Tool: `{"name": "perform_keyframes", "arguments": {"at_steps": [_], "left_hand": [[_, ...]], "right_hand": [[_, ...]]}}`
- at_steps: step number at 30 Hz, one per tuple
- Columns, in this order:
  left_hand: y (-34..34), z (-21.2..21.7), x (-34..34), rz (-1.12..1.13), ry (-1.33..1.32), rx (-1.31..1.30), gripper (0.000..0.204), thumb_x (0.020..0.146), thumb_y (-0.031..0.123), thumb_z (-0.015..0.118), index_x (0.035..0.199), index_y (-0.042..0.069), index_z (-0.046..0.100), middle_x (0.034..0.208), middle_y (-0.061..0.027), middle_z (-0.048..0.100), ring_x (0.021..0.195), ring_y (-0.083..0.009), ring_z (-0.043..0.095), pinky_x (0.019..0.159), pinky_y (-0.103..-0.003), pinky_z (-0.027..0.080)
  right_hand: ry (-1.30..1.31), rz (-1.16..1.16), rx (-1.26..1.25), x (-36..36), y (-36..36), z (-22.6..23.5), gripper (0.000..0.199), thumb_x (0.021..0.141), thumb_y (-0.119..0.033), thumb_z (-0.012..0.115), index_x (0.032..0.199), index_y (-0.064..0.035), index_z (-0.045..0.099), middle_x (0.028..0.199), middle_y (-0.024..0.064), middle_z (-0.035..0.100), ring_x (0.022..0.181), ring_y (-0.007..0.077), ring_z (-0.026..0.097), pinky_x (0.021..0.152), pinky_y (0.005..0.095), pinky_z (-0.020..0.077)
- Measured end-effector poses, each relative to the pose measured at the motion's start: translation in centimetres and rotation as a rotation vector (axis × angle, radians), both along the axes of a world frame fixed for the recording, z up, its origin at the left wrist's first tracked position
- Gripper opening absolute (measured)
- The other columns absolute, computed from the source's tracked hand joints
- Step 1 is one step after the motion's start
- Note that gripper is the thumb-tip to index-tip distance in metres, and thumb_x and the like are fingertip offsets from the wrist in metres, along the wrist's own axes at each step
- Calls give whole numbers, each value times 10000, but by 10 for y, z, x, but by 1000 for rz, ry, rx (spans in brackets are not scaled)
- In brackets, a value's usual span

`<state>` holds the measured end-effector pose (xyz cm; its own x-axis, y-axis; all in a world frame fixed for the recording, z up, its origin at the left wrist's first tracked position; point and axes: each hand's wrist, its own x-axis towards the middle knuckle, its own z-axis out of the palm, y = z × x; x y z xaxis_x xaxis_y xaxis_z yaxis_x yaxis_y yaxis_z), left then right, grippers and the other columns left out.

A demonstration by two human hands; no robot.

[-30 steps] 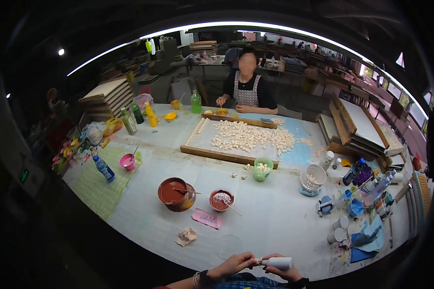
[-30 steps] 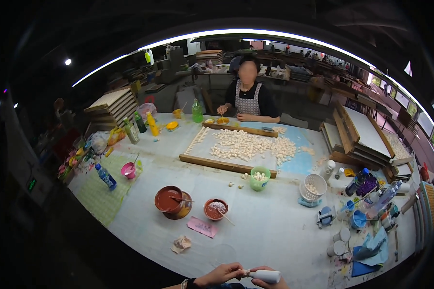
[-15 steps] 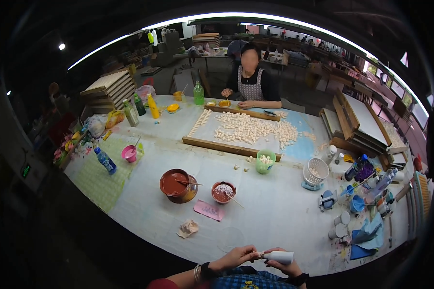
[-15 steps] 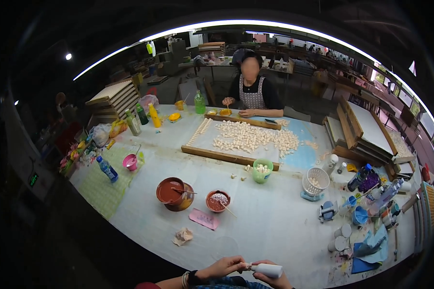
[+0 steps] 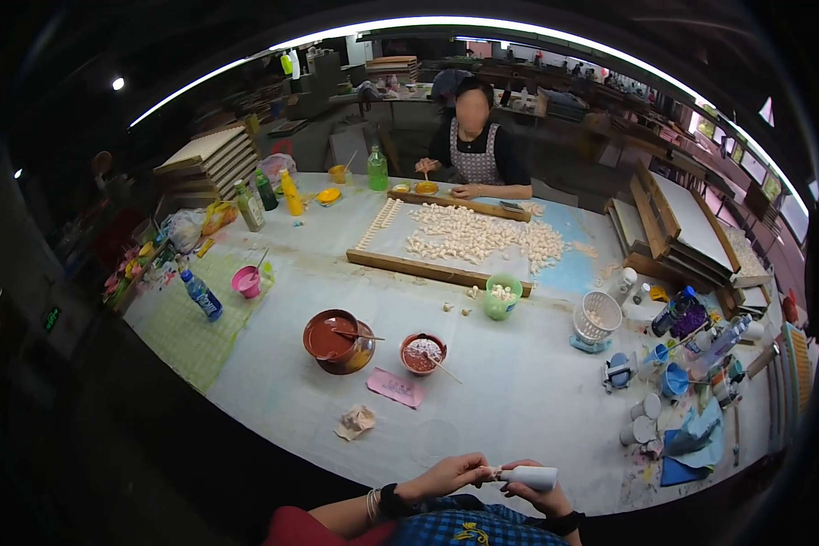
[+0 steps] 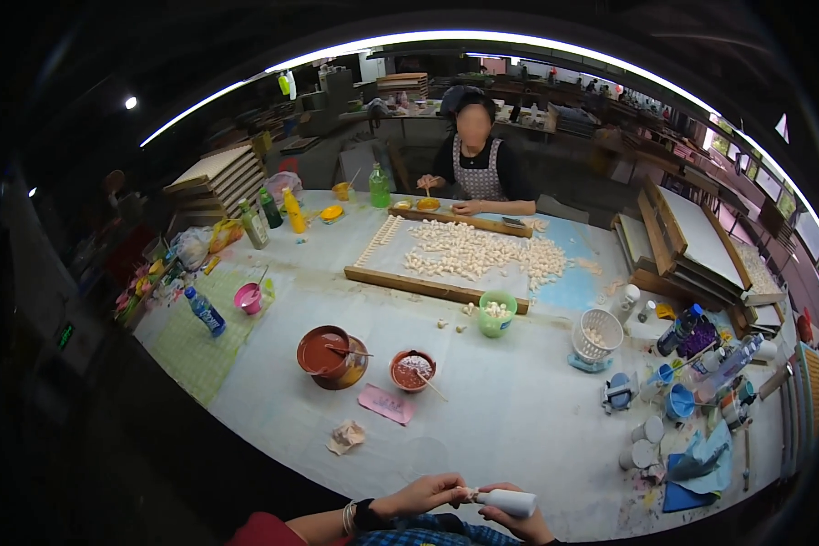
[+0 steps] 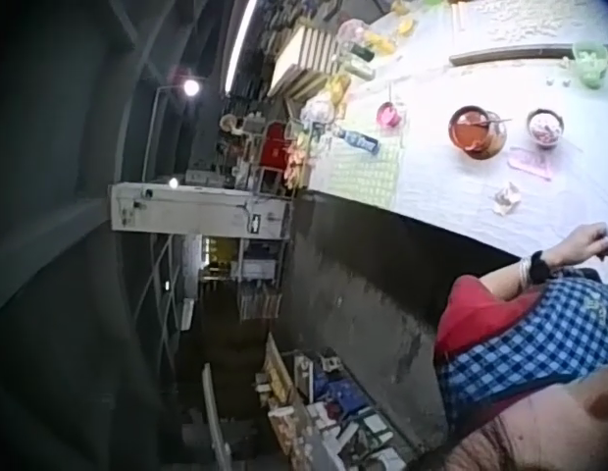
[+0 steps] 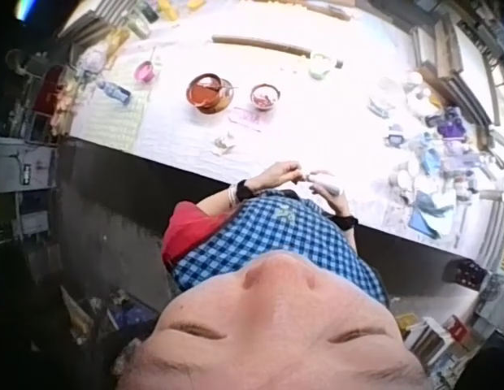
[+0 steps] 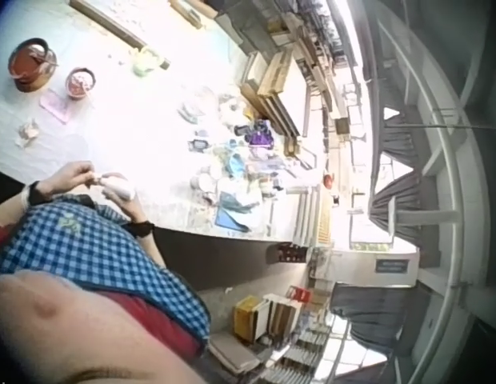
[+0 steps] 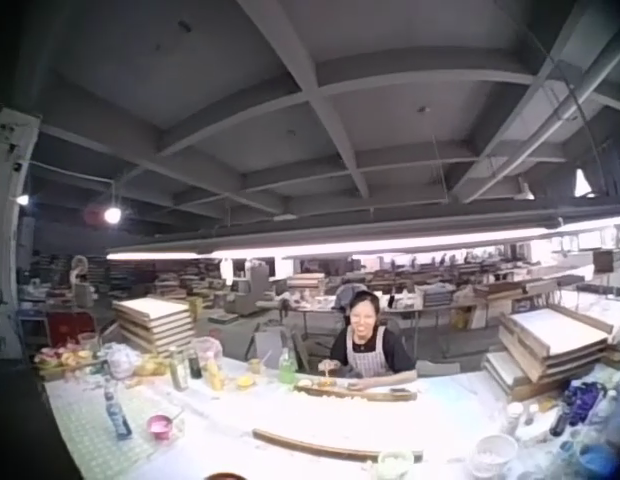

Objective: Applying glue or adhesive to small manufactured components on a grid tray.

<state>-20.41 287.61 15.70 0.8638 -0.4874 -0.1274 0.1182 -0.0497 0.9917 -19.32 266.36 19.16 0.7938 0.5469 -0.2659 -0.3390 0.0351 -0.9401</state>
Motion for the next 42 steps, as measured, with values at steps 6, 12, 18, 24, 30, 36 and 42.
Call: {"name": "perform_keyframes", "arguments": {"at_steps": [6, 12, 18, 24, 30, 36, 42], "left_hand": [[0, 2, 11, -75, -35, 65, 263, 897, 282, 451, 883, 31, 527, 728, -10, 550, 683, -69, 499, 644, -218, 401], [-6, -5, 8, -6, -46, 31, 283, 894, 308, 444, 870, 37, 521, 722, -39, 577, 666, -93, 526, 628, -242, 414], [-4, -5, 7, -16, -37, 21, 295, 894, 318, 442, 885, 35, 525, 726, -37, 573, 678, -92, 536, 645, -233, 417], [0, 3, 5, -17, -23, 62, 287, 895, 308, 445, 886, 33, 526, 724, -32, 567, 679, -92, 533, 647, -239, 421], [1, -16, 8, -68, 59, -41, 255, 900, 270, 447, 896, 27, 525, 728, -27, 561, 692, -77, 531, 649, -221, 429], [1, -9, 7, -134, 94, 11, 228, 894, 228, 462, 891, 12, 535, 745, -32, 575, 709, -85, 538, 662, -218, 424], [-14, 3, -12, -77, 77, 13, 221, 890, 208, 469, 865, 3, 548, 720, -38, 576, 671, -84, 533, 637, -219, 438]], "right_hand": [[30, -24, 28, -1, -3, 2, 308, 768, -45, 613, 1045, 12, 490, 946, 117, 581, 792, 179, 603, 678, 280, 516], [34, -24, 26, 1, -8, -6, 320, 772, -47, 610, 1060, 14, 484, 951, 116, 579, 784, 183, 605, 676, 282, 515], [30, 1, -49, 4, -8, -9, 319, 771, -55, 616, 1056, 11, 489, 947, 108, 581, 785, 179, 605, 678, 282, 514], [58, -83, 43, -5, 0, -5, 322, 765, -55, 624, 1052, 8, 493, 940, 103, 583, 785, 170, 601, 672, 272, 514], [61, -188, -11, -19, 4, -8, 309, 746, -95, 659, 1022, -16, 547, 843, 40, 598, 729, 88, 576, 625, 211, 475], [85, -216, -46, -36, 5, 9, 320, 740, -166, 681, 1020, -63, 564, 835, 12, 593, 722, 68, 559, 637, 202, 461], [-22, -216, -34, -53, -11, 9, 329, 745, -191, 676, 1032, -79, 560, 897, 26, 588, 784, 93, 567, 678, 218, 466]]}}
